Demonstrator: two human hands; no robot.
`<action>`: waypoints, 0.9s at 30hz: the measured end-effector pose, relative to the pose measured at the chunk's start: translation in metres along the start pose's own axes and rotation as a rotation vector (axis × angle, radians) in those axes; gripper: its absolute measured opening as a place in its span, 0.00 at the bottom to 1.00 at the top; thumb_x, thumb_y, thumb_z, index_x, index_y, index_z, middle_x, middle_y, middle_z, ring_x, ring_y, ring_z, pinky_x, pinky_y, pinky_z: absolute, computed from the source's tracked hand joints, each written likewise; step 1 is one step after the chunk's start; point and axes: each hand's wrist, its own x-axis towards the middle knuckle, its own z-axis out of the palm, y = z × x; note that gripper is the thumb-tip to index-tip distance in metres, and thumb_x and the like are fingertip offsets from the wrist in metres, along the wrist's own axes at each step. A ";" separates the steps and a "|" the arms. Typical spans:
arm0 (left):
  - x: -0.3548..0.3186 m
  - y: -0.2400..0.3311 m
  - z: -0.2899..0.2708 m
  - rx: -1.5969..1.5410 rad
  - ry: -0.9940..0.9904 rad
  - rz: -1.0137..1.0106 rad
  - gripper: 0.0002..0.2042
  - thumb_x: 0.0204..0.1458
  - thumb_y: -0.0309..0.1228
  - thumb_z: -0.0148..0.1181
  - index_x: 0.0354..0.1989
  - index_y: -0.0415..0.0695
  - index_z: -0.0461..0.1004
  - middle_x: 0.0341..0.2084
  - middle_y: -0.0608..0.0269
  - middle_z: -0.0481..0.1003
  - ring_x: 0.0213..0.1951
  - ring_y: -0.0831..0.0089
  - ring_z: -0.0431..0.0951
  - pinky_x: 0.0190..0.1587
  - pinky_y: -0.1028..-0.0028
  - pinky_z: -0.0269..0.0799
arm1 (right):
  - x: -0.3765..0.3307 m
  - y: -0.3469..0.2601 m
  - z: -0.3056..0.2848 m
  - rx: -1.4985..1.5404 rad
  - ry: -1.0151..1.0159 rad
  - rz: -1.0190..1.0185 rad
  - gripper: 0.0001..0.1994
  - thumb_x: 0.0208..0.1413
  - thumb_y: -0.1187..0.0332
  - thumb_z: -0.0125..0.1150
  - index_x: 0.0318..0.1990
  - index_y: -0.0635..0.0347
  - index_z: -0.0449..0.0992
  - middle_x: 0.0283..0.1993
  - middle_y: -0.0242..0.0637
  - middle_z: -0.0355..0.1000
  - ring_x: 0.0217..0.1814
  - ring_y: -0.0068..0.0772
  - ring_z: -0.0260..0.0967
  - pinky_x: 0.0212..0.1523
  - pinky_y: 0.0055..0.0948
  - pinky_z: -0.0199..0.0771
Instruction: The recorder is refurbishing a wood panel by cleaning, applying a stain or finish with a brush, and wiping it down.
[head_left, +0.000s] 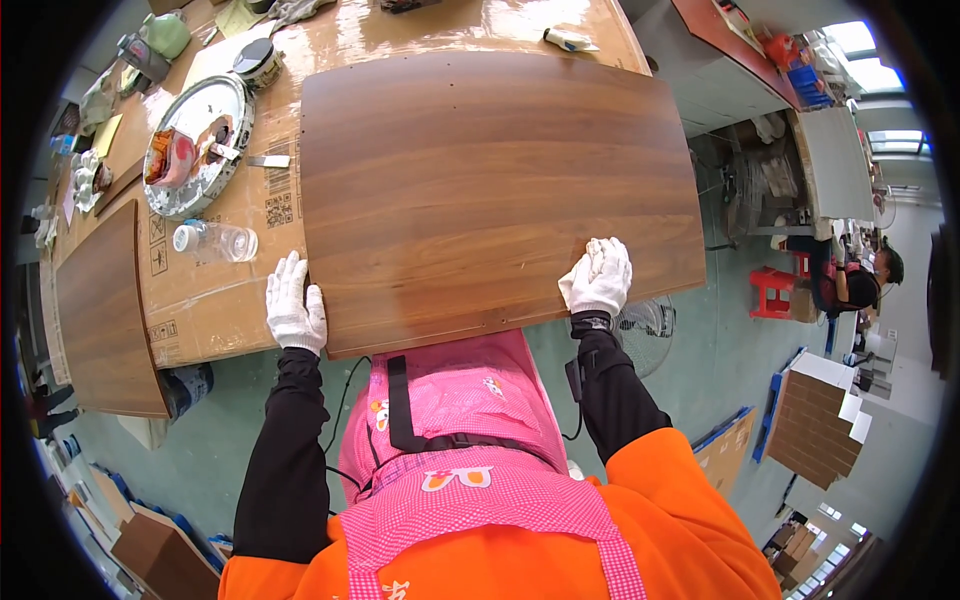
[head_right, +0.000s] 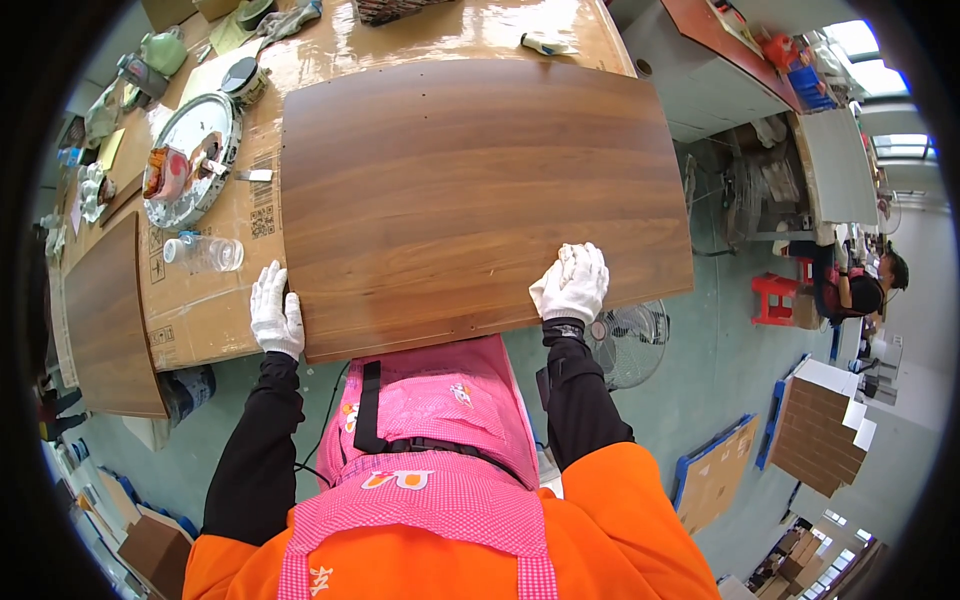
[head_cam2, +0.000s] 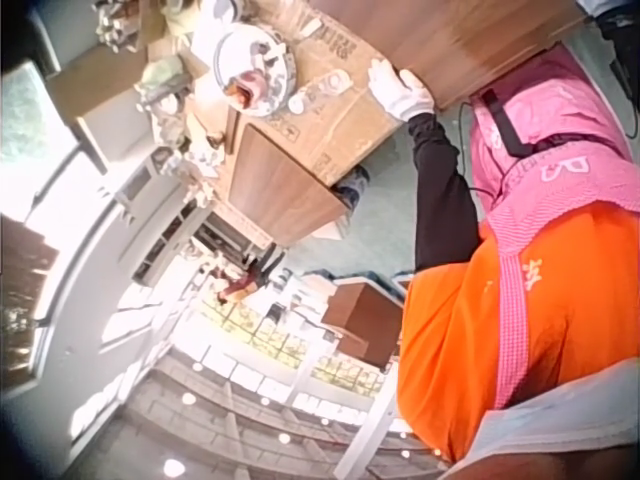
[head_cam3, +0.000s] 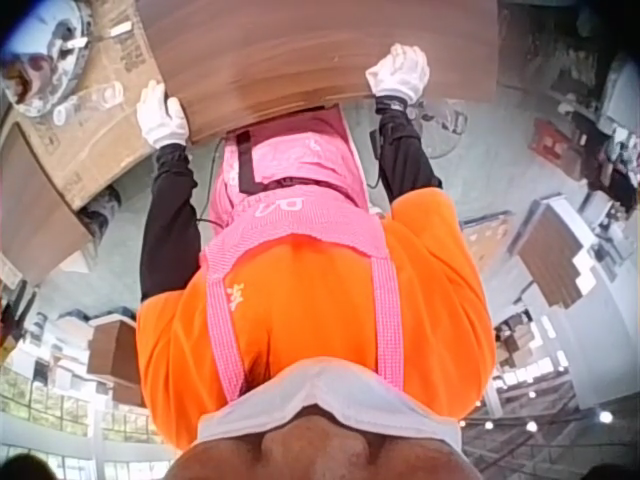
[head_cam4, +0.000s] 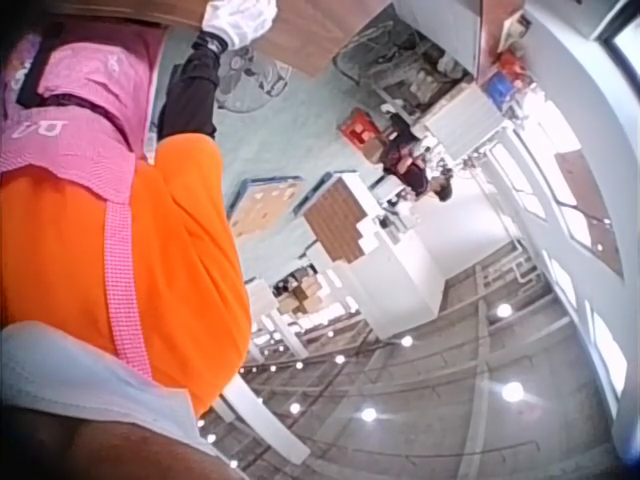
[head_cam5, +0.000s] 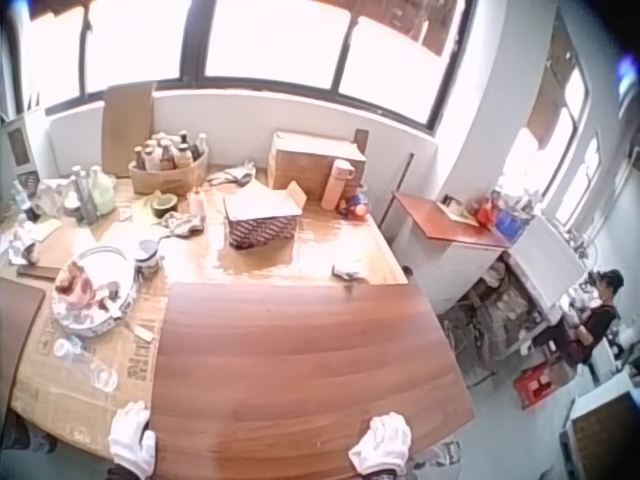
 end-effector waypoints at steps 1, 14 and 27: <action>0.000 0.000 0.000 0.001 0.002 0.001 0.21 0.60 0.31 0.56 0.62 0.43 0.73 0.66 0.53 0.71 0.69 0.52 0.66 0.74 0.53 0.54 | 0.000 0.000 0.000 -0.006 -0.003 0.002 0.18 0.59 0.64 0.63 0.55 0.57 0.75 0.62 0.46 0.73 0.68 0.50 0.67 0.71 0.46 0.62; 0.001 0.002 -0.002 -0.012 0.030 -0.010 0.20 0.58 0.30 0.57 0.60 0.43 0.75 0.65 0.53 0.72 0.69 0.51 0.67 0.73 0.53 0.56 | 0.001 -0.003 -0.002 0.015 -0.002 0.030 0.18 0.59 0.65 0.63 0.56 0.58 0.75 0.62 0.46 0.73 0.67 0.50 0.68 0.69 0.46 0.64; 0.001 0.003 -0.004 -0.029 0.037 -0.020 0.20 0.58 0.32 0.57 0.59 0.42 0.75 0.64 0.52 0.72 0.68 0.51 0.68 0.73 0.52 0.55 | 0.002 -0.005 -0.005 -0.004 0.000 0.006 0.20 0.57 0.66 0.63 0.56 0.59 0.75 0.62 0.46 0.73 0.67 0.51 0.68 0.69 0.46 0.65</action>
